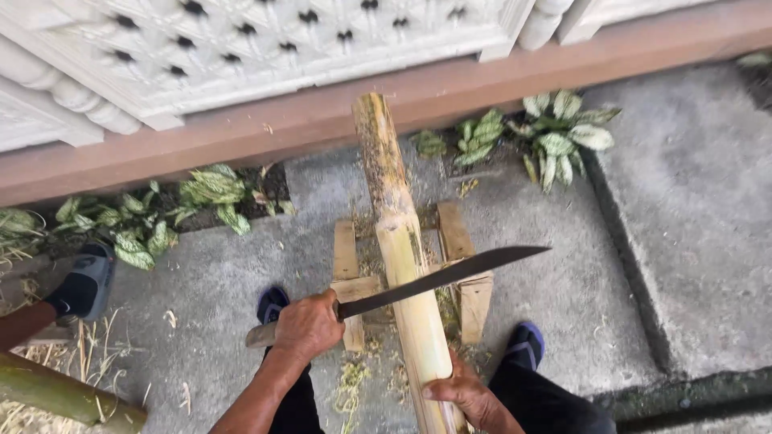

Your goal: Shaving the outer layer of a bamboo pole using a large blade.

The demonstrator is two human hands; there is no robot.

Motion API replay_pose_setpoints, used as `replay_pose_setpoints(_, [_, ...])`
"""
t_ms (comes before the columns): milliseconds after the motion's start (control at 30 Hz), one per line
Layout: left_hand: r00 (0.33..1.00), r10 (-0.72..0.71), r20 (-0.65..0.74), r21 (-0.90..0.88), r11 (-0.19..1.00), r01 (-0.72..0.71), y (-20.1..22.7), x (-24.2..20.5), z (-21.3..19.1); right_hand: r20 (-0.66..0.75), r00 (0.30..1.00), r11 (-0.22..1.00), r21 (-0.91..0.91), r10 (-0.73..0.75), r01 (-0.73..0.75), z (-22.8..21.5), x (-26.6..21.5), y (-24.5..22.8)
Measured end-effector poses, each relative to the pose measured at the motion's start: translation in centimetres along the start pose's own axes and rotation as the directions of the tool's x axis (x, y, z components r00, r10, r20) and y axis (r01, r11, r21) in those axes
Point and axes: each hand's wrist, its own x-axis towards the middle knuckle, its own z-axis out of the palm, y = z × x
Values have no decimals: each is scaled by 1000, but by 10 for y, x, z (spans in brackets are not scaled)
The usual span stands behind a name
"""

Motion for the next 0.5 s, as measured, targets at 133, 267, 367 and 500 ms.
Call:
replay_pose_setpoints(133, [998, 1, 61, -38, 999, 2, 7, 5, -8, -103, 988, 993, 6, 115, -115, 24, -5, -14])
replay_pose_setpoints(267, [929, -150, 339, -27, 985, 169, 14, -8, -7, -270, 961, 967, -220, 68, -130, 41, -1, -12])
replay_pose_setpoints(367, [973, -103, 209, -37, 993, 113, 5, -9, -6, -439, 898, 842, -479, 15, -248, 67, -6, -41])
replay_pose_setpoints(500, [962, -136, 235, -96, 982, 162, 4, -8, -3, -527, 844, 830, -421, 104, -365, 61, -12, -49])
